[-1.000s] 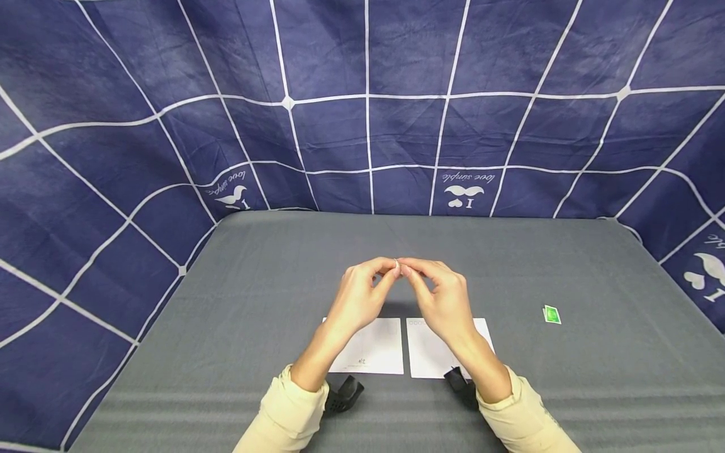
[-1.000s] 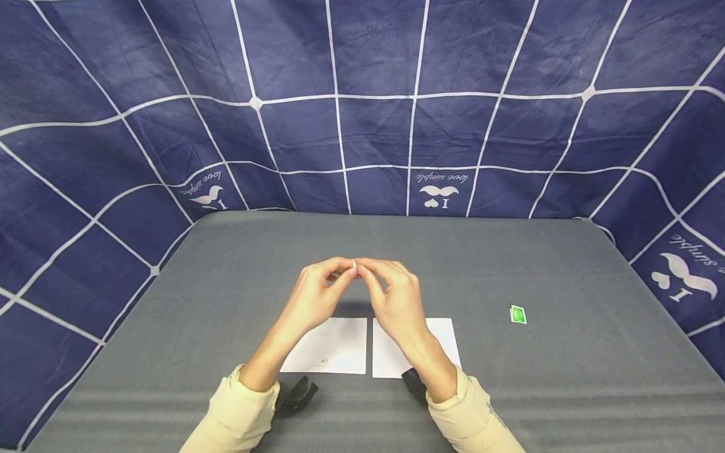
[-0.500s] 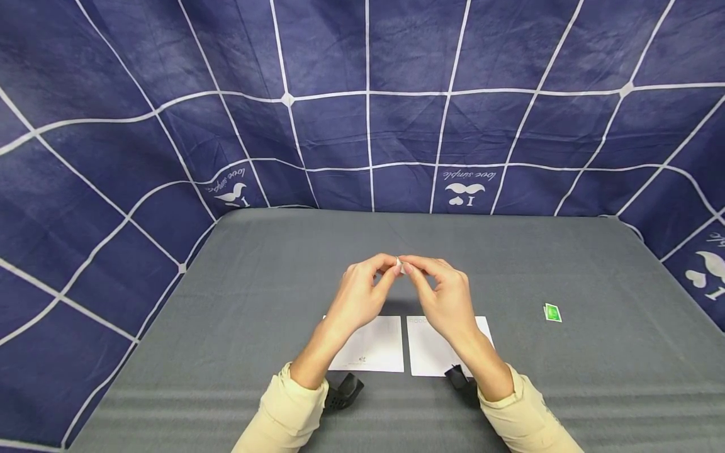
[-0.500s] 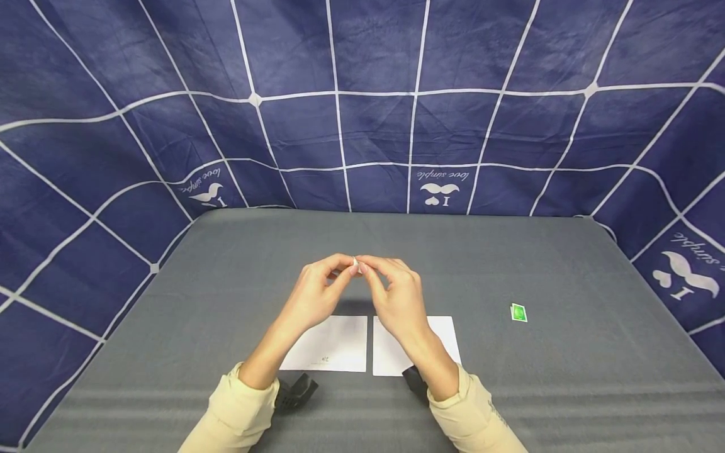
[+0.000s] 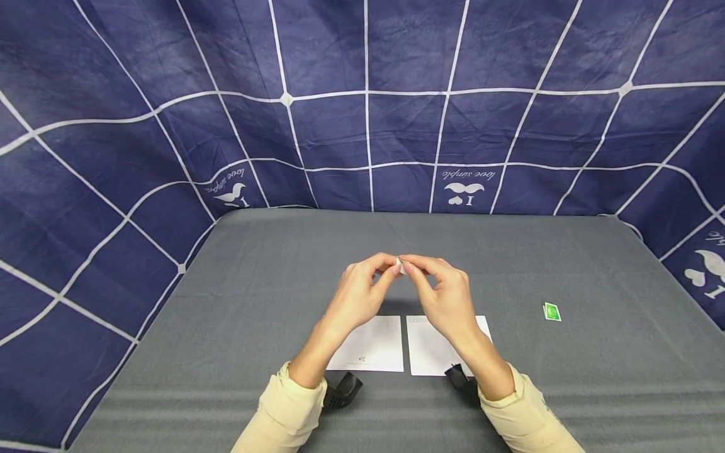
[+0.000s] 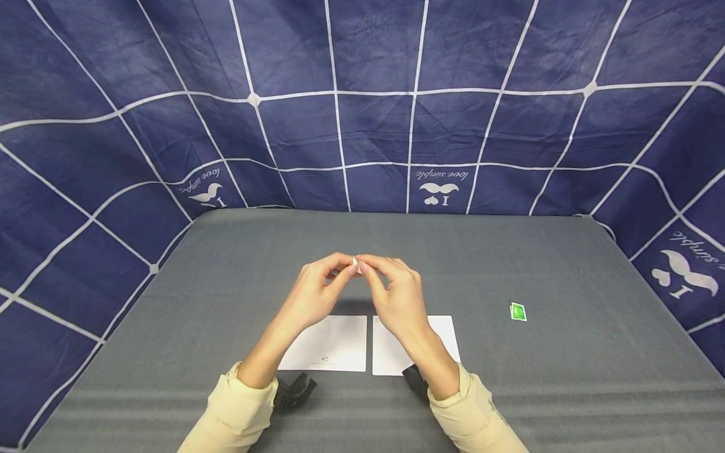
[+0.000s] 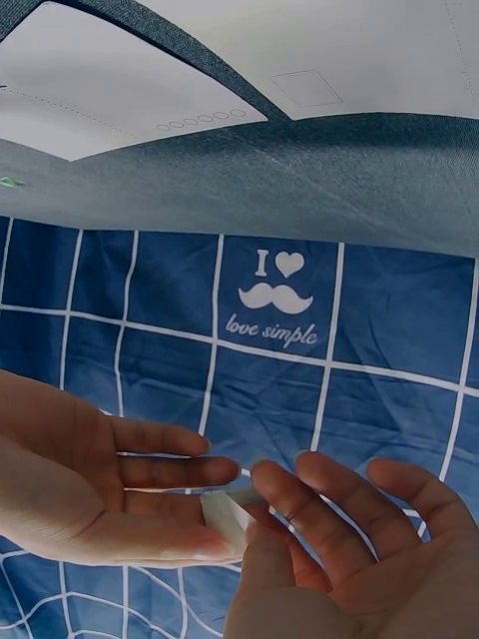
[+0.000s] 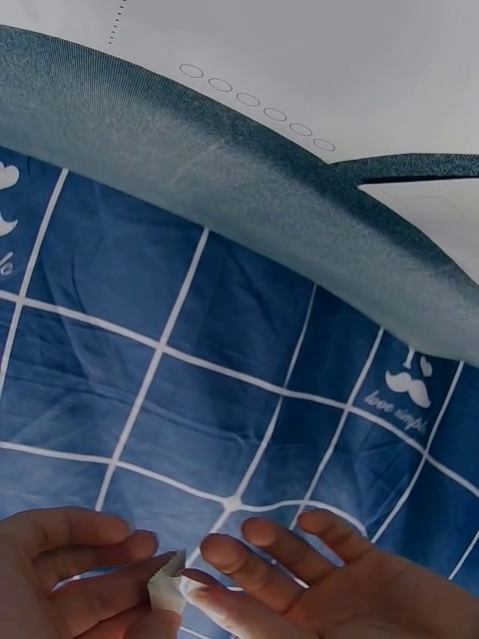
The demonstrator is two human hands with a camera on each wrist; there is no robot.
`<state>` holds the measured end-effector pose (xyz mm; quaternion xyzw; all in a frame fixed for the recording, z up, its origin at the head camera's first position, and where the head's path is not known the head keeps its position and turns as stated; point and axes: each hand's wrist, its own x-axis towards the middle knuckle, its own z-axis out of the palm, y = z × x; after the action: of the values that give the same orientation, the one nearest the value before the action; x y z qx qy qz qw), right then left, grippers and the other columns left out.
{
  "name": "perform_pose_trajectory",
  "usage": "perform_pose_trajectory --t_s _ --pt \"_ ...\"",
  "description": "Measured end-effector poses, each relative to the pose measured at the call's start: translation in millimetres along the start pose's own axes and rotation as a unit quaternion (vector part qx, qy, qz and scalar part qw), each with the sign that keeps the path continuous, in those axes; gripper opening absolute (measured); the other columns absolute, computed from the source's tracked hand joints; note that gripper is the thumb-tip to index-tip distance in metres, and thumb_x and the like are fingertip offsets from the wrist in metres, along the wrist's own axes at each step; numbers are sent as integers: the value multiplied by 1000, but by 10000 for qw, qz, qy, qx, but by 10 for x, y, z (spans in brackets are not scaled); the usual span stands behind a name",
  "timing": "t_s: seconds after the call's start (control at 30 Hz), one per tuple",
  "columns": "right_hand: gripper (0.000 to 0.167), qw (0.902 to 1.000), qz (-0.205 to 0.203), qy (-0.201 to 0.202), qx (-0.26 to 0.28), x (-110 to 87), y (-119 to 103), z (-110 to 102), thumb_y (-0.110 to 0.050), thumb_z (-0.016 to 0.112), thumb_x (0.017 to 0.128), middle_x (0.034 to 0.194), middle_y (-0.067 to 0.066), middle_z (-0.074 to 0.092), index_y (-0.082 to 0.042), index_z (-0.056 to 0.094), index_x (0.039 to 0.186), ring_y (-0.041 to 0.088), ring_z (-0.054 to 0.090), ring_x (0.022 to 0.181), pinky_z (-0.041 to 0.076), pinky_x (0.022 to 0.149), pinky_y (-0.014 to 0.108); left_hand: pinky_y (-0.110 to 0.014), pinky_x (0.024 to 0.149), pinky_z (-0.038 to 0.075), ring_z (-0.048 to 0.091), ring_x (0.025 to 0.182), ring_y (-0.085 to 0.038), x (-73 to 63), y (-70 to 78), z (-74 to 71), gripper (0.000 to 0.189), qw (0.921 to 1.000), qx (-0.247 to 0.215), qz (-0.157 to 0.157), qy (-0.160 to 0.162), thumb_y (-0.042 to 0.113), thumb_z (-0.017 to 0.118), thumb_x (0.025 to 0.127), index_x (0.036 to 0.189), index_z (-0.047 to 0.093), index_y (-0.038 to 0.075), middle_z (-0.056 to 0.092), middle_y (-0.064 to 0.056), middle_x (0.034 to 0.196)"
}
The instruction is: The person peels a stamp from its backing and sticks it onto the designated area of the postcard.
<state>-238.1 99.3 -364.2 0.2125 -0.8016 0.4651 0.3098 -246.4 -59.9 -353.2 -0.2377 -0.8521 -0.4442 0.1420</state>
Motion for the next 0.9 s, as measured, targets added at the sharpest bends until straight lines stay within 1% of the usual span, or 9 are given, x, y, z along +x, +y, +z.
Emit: perform_pose_trajectory --t_s 0.1,0.33,0.53,0.77,0.9 --pt "14 10000 28 -14 26 -2 -4 -5 -4 71 85 89 2 72 -5 75 98 13 64 78 47 67 28 -34 69 47 64 80 -13 4 -3 -3 12 10000 -27 2 -16 14 60 95 98 70 8 71 3 85" --pt "14 9999 66 -59 108 -3 -6 -10 -3 71 85 90 3 72 -4 75 99 13 64 77 50 67 38 -31 67 45 62 76 -11 2 -11 -10 11 10000 -56 7 -11 13 61 94 97 70 9 71 4 84" --pt "15 9999 40 -73 145 -1 -5 -12 -3 70 86 91 2 72 -5 75 100 12 65 77 51 67 38 -31 67 45 61 75 -11 2 0 -20 11 10000 -39 30 3 14 60 94 96 70 10 71 5 84" --pt "16 9995 -302 18 -82 -2 -2 -13 -2 71 85 91 3 71 -3 74 100 13 64 77 51 70 31 -36 72 48 65 82 -12 9 -15 -9 12 9999 -80 104 31 14 60 95 97 70 9 71 4 85" --pt "16 9985 -514 58 -195 2 -11 -20 -1 71 85 91 4 71 -2 74 100 14 65 80 51 71 31 -40 75 50 65 83 -13 8 -13 -11 11 9995 -92 256 127 13 61 94 97 70 8 71 2 85"
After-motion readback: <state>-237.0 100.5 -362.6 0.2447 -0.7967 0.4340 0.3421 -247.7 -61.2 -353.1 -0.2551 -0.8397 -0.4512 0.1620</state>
